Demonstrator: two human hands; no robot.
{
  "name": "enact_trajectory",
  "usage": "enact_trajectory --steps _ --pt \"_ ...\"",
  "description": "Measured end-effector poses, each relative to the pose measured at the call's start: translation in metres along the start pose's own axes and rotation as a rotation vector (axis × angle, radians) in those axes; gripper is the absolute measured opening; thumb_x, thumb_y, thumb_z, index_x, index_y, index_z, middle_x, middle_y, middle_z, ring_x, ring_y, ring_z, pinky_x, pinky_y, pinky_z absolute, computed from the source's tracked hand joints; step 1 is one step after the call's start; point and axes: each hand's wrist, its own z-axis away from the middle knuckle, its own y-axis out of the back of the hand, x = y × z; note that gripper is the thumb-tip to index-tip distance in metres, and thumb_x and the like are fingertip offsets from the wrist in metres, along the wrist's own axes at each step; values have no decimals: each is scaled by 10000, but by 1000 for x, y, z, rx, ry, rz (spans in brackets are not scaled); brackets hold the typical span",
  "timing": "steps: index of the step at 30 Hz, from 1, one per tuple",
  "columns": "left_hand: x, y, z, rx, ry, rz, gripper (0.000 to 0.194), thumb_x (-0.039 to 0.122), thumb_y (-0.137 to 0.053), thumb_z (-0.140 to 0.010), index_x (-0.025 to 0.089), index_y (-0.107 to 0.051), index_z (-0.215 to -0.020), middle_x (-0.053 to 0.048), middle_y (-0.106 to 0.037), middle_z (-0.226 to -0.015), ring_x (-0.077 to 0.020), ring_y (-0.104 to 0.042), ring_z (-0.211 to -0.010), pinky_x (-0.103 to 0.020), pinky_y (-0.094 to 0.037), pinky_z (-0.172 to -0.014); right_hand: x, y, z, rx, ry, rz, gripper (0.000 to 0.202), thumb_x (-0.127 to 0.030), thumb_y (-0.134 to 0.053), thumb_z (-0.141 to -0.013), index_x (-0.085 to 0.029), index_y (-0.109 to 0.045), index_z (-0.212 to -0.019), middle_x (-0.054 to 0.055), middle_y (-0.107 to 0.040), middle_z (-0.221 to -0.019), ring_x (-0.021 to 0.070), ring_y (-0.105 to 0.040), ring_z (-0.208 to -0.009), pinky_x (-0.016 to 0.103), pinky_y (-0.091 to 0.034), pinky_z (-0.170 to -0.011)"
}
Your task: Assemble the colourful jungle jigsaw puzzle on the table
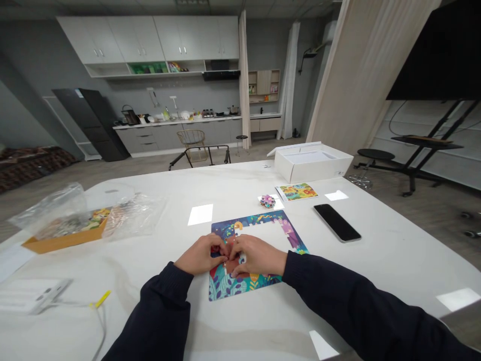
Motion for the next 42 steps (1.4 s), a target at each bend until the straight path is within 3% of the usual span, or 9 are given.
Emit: enact_trajectory --steps 7,18,22,27,33,38,42 --pt "0 1 0 2 16 -6 18 219 -760 -795 205 -763 -804 -19 -652 -803 -163 -602 -788 -262 -476 -728 -5 17 2 -70 -1 -53 295 -125 -837 -691 -192 -735 -961 35 -731 -997 196 -655 -898 279 -481 -821" --pt "0 1 -1 130 -4 -9 103 236 -645 -870 192 -737 -883 -22 -675 -814 -160 -616 -762 -274 -490 -748 0 21 3 -35 23 -101 355 -62 -709 -689 -179 -681 -1023 32 -718 -978 182 -650 -879 266 -490 -824" --pt "4 2 0 49 -12 18 107 288 -707 -853 197 -736 -901 -26 -679 -843 -167 -615 -796 -275 -491 -769 0 28 4 -25 -18 -50 353 -54 -660 -749 -181 -695 -1076 40 -719 -960 186 -650 -878 276 -481 -824" --pt "8 0 2 -28 -71 -10 438 407 -909 -658 201 -706 -987 -45 -652 -946 -211 -591 -901 -300 -489 -801 6 26 4 -78 -81 32 234 -118 -738 -739 -161 -747 -969 46 -710 -862 181 -632 -772 269 -461 -735" --pt "9 -3 1 -45 -86 -43 413 350 -917 -638 191 -671 -929 -54 -650 -980 -230 -577 -938 -323 -473 -832 6 20 4 -48 -144 -21 162 -166 -784 -734 -151 -748 -891 46 -719 -831 164 -629 -726 253 -447 -682" --pt "20 -2 0 -45 88 195 264 265 -805 -743 192 -592 -882 3 -647 -834 -167 -604 -768 -274 -469 -690 8 20 0 -14 -283 -266 60 -192 -742 -772 -162 -692 -760 5 -690 -715 135 -615 -662 227 -431 -612" --pt "21 -1 -2 30 116 506 325 354 -774 -820 179 -574 -1007 -22 -698 -859 -162 -666 -772 -294 -522 -742 13 22 -4 -33 -434 -596 155 -263 -765 -767 -160 -651 -745 4 -698 -696 111 -588 -580 219 -448 -559"
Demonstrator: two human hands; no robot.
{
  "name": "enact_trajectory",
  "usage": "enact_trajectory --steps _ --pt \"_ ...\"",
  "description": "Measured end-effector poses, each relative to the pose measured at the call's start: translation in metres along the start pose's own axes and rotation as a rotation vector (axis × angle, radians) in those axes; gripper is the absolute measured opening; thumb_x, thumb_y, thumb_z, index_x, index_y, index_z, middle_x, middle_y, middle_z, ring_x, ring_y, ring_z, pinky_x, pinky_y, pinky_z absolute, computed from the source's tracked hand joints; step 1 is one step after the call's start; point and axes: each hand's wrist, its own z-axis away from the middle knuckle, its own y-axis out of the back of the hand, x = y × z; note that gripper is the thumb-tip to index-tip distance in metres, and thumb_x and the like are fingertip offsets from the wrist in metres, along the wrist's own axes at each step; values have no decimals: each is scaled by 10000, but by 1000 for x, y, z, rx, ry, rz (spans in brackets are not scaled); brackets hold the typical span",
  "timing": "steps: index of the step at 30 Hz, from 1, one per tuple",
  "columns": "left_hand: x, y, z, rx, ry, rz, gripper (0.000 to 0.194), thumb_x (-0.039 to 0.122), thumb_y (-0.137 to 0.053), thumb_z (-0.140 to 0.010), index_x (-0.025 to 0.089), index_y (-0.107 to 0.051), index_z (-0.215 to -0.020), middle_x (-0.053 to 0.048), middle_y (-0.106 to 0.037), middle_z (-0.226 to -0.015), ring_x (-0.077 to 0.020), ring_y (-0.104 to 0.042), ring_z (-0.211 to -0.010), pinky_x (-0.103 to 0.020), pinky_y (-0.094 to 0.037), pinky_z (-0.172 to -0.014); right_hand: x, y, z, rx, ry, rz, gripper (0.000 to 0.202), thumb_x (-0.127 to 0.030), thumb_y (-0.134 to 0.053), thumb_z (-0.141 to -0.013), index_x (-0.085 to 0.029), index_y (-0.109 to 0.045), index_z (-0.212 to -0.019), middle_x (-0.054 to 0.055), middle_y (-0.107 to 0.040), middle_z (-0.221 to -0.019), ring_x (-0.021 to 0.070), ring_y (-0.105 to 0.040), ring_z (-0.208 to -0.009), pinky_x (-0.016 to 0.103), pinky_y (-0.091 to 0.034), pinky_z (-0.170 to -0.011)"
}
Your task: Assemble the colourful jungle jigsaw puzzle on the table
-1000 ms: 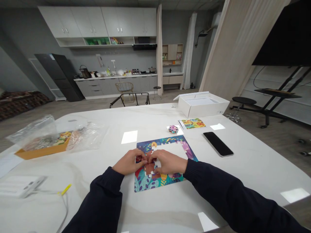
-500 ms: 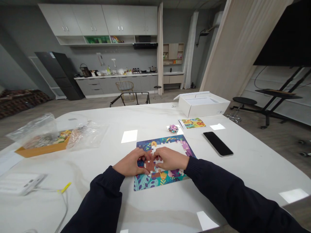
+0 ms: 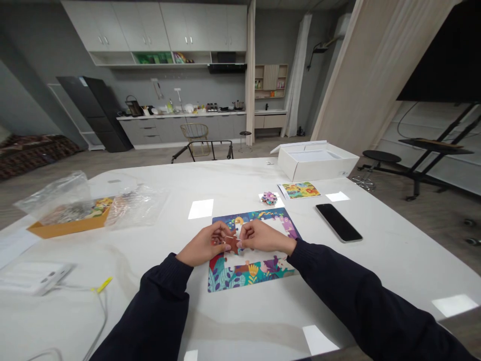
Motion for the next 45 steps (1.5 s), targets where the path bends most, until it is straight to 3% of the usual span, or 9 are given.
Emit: enact_trajectory --steps 3,7,14,18,21,24,29,37,45 --pt "-1 2 -2 82 -10 118 400 446 -800 -809 159 -611 -1013 -48 -711 -871 -169 -677 -786 -307 -539 -762 -4 1 0 -79 -60 -97 214 -312 -797 -741 -158 -649 -728 8 -714 -692 95 -555 -522 215 -441 -520" --pt "1 3 -2 20 -2 116 364 473 -775 -839 129 -713 -942 -58 -717 -842 -165 -660 -766 -297 -536 -742 -9 -2 4 -153 -46 -127 278 -400 -814 -755 -153 -687 -774 9 -723 -690 92 -558 -528 211 -460 -536" --pt "0 4 -1 37 79 107 371 444 -840 -761 141 -769 -964 -58 -756 -827 -192 -700 -782 -320 -576 -771 -5 -10 3 -129 -89 -115 325 -453 -796 -794 -159 -664 -754 9 -724 -711 85 -567 -486 198 -437 -486" --pt "-6 2 -2 -59 159 84 330 402 -863 -709 135 -792 -889 -75 -781 -853 -204 -715 -783 -318 -583 -769 -4 -12 6 -114 -86 8 305 -442 -738 -853 -156 -673 -772 5 -699 -710 85 -542 -502 204 -419 -495" --pt "-8 -1 -3 -83 143 -19 278 370 -831 -721 145 -817 -884 -74 -785 -869 -197 -703 -761 -288 -565 -713 -5 -10 9 -80 -27 147 271 -357 -826 -766 -170 -676 -893 -20 -663 -744 109 -569 -612 216 -434 -571" --pt "-10 -5 -4 -44 87 -172 215 339 -801 -735 171 -822 -867 -52 -771 -831 -174 -667 -711 -262 -530 -655 -5 -8 12 -69 80 316 567 -278 -915 -635 -196 -642 -1125 -42 -612 -812 136 -580 -715 228 -433 -629" --pt "-14 -7 -5 13 56 -314 225 371 -774 -777 182 -809 -894 -43 -744 -837 -157 -622 -670 -256 -496 -621 -1 -9 12 -100 155 431 818 -297 -936 -625 -244 -562 -1351 -46 -571 -845 150 -571 -754 234 -420 -666" --pt "-10 -9 -3 42 17 -427 179 244 -779 -756 188 -744 -921 -26 -673 -885 -152 -595 -708 -266 -483 -663 9 -10 7 -93 155 468 842 -351 -950 -601 -207 -579 -1342 -41 -591 -827 143 -556 -690 242 -413 -643" --pt "-10 -10 -5 60 12 -488 192 207 -788 -743 198 -644 -869 20 -630 -765 -174 -602 -739 -274 -449 -689 2 -8 9 -97 148 466 758 -351 -943 -625 -210 -612 -1293 -32 -605 -838 139 -552 -697 239 -397 -632"
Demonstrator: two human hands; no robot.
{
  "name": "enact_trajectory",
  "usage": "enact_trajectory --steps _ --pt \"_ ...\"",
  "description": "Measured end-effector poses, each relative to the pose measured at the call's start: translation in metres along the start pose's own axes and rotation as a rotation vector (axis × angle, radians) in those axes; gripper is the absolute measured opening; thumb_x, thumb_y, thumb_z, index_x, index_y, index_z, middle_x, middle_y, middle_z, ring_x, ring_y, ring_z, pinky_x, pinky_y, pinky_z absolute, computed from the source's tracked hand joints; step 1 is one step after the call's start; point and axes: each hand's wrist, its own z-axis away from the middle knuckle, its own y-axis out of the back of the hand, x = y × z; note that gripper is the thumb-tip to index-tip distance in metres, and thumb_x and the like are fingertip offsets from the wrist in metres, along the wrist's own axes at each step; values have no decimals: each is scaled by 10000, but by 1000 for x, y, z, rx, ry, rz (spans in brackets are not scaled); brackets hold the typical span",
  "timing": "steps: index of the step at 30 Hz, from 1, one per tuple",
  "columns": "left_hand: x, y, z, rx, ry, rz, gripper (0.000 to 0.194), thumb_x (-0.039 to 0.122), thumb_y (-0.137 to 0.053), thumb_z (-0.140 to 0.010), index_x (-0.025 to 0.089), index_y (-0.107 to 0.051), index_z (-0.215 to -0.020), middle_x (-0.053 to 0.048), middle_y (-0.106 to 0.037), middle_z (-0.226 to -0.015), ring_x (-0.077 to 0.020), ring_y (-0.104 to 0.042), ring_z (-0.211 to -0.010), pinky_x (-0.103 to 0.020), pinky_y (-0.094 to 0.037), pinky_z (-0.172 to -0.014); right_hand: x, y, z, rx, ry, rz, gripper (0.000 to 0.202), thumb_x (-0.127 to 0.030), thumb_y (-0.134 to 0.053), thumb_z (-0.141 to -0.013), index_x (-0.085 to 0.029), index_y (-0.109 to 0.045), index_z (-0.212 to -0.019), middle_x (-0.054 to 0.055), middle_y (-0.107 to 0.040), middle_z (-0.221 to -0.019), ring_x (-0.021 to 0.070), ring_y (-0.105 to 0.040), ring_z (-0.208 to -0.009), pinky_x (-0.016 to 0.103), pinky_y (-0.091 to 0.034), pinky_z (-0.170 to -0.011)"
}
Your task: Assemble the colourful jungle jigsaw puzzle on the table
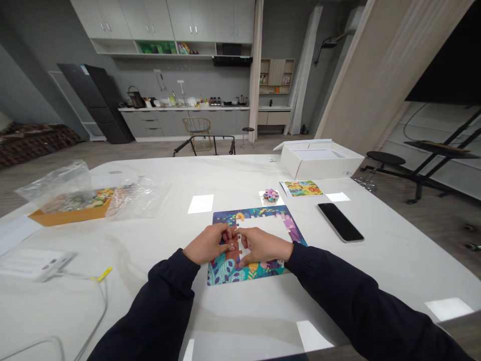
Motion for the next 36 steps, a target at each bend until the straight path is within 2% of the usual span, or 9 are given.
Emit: enact_trajectory --steps 6,10,12,15,18,21,24,32,36 --pt "4 1 2 -17 -45 1 145 234 -760 -770 198 -642 -846 18 -635 -766 -162 -594 -721 -264 -445 -675 -1 -4 0 3 8 -19 798 -353 -963 -589 -213 -616 -1294 -38 -604 -821 142 -563 -694 243 -419 -643" --pt "6 8 3 75 -26 13 148 312 -726 -825 198 -638 -858 30 -613 -724 -142 -554 -660 -253 -420 -621 12 22 -1 -3 -9 -82 819 -356 -923 -660 -227 -564 -1385 -23 -660 -851 148 -603 -684 257 -458 -651" --pt "4 12 3 169 -8 18 140 333 -670 -880 199 -631 -868 29 -617 -722 -136 -544 -651 -253 -417 -622 31 50 -2 162 -32 -92 672 -340 -832 -777 -224 -563 -1382 5 -695 -914 151 -628 -701 269 -484 -672" --pt "2 13 2 233 -30 2 119 313 -617 -916 201 -626 -875 25 -630 -737 -137 -553 -669 -253 -422 -641 73 91 -4 545 -88 72 443 -215 -722 -839 -203 -627 -1271 59 -722 -1044 186 -667 -845 330 -519 -817" --pt "2 10 1 217 -46 -29 100 295 -610 -915 203 -631 -880 22 -640 -747 -141 -564 -676 -257 -427 -655 117 109 -7 705 -175 285 442 -150 -712 -810 -173 -649 -1247 133 -696 -1233 285 -630 -1156 442 -460 -1039" --pt "2 8 1 205 -45 -58 115 310 -601 -923 206 -637 -889 19 -644 -749 -147 -566 -672 -263 -427 -658 144 104 -11 675 -199 373 482 -188 -735 -816 -147 -634 -1285 169 -668 -1305 328 -569 -1274 471 -413 -1105" --pt "0 9 1 212 -46 -67 121 317 -591 -933 210 -640 -908 19 -649 -756 -149 -572 -679 -265 -432 -670 154 97 -16 668 -204 397 454 -247 -732 -845 -155 -632 -1277 156 -694 -1245 324 -602 -1207 456 -441 -1057" --pt "-5 8 0 232 -47 -80 110 312 -599 -926 212 -644 -934 18 -651 -780 -148 -578 -695 -269 -446 -688 166 96 -21 773 -177 321 286 -225 -723 -815 -205 -667 -1095 75 -731 -1092 263 -653 -1062 404 -474 -975" --pt "-6 8 0 247 -61 -82 101 295 -598 -920 209 -644 -945 16 -634 -767 -147 -567 -686 -270 -444 -681 157 100 -18 842 -205 334 262 -240 -737 -798 -204 -670 -1049 72 -733 -1059 267 -652 -1047 408 -474 -965"
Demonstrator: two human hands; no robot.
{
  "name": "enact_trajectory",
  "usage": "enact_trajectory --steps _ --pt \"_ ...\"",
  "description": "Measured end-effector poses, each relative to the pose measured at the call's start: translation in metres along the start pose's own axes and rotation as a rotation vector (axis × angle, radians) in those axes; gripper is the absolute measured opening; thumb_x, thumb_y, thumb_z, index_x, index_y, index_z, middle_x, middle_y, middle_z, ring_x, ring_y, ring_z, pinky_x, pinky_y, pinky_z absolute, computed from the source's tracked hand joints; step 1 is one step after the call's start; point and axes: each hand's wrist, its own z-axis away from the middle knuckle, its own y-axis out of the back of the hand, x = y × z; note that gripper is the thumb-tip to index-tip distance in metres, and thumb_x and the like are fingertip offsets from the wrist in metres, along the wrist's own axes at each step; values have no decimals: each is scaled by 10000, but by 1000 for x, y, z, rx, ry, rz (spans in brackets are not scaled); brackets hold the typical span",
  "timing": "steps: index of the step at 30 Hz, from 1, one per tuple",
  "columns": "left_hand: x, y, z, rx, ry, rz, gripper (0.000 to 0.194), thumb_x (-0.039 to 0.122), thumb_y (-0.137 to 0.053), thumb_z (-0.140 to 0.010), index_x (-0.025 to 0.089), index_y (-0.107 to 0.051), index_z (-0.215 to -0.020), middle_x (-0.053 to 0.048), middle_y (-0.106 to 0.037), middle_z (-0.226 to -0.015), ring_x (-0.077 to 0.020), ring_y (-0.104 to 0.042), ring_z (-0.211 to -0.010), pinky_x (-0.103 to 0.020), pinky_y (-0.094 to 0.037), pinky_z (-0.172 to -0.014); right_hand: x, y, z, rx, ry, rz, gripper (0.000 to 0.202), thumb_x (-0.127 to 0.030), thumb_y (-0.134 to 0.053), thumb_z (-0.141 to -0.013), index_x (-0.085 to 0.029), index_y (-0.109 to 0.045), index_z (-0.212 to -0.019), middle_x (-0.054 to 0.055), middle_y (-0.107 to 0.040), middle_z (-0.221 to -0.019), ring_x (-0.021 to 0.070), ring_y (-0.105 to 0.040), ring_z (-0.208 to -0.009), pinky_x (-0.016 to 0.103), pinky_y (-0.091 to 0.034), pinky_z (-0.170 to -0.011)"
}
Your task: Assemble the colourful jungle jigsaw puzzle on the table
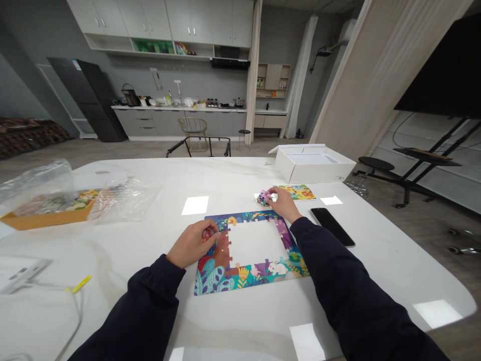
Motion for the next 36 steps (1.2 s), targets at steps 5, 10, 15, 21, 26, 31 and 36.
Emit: enact_trajectory --steps 5,10,15,21,26,31,36 --pt "2 1 0 16 -7 6 95 283 -594 -916 209 -650 -936 17 -629 -750 -148 -565 -678 -270 -445 -674 -38 21 6 60 -23 32 260 -323 -776 -808 -201 -681 -1017 71 -741 -984 261 -670 -961 386 -487 -894" --pt "3 1 1 18 -17 -11 80 268 -601 -908 209 -652 -921 18 -628 -747 -146 -565 -668 -269 -449 -672 -102 24 36 -210 38 -139 366 -342 -834 -775 -209 -680 -1079 42 -752 -941 192 -677 -807 305 -497 -751" --pt "1 0 1 20 -35 -17 83 266 -595 -911 206 -651 -918 9 -635 -761 -149 -568 -677 -270 -453 -675 -108 42 61 -267 13 -145 443 -333 -875 -726 -211 -679 -1104 30 -744 -945 184 -674 -795 304 -497 -746" --pt "6 -2 0 -3 -29 -22 112 297 -595 -916 206 -660 -921 -10 -670 -828 -164 -590 -730 -286 -455 -704 -64 71 86 -202 -115 -135 421 -423 -859 -715 -236 -696 -1055 6 -712 -828 185 -647 -677 308 -501 -659" --pt "7 -1 0 -14 -16 -25 140 318 -584 -917 204 -663 -903 -3 -639 -770 -162 -559 -690 -282 -452 -672 -62 54 106 -294 3 -86 493 -471 -888 -679 -240 -701 -1073 13 -694 -862 204 -635 -751 326 -496 -719" --pt "10 -1 1 -33 -25 -7 139 321 -588 -922 204 -663 -918 -6 -659 -803 -162 -582 -713 -286 -469 -697 -50 59 100 -354 100 -134 576 -389 -922 -651 -227 -701 -1157 56 -710 -1065 222 -639 -905 348 -505 -851" --pt "43 -24 -17 -125 -95 8 127 301 -636 -899 218 -657 -994 -34 -700 -944 -202 -643 -835 -332 -509 -800 -23 79 87 -331 31 -193 371 -233 -778 -765 -226 -724 -1132 45 -732 -1064 197 -638 -881 335 -501 -831"
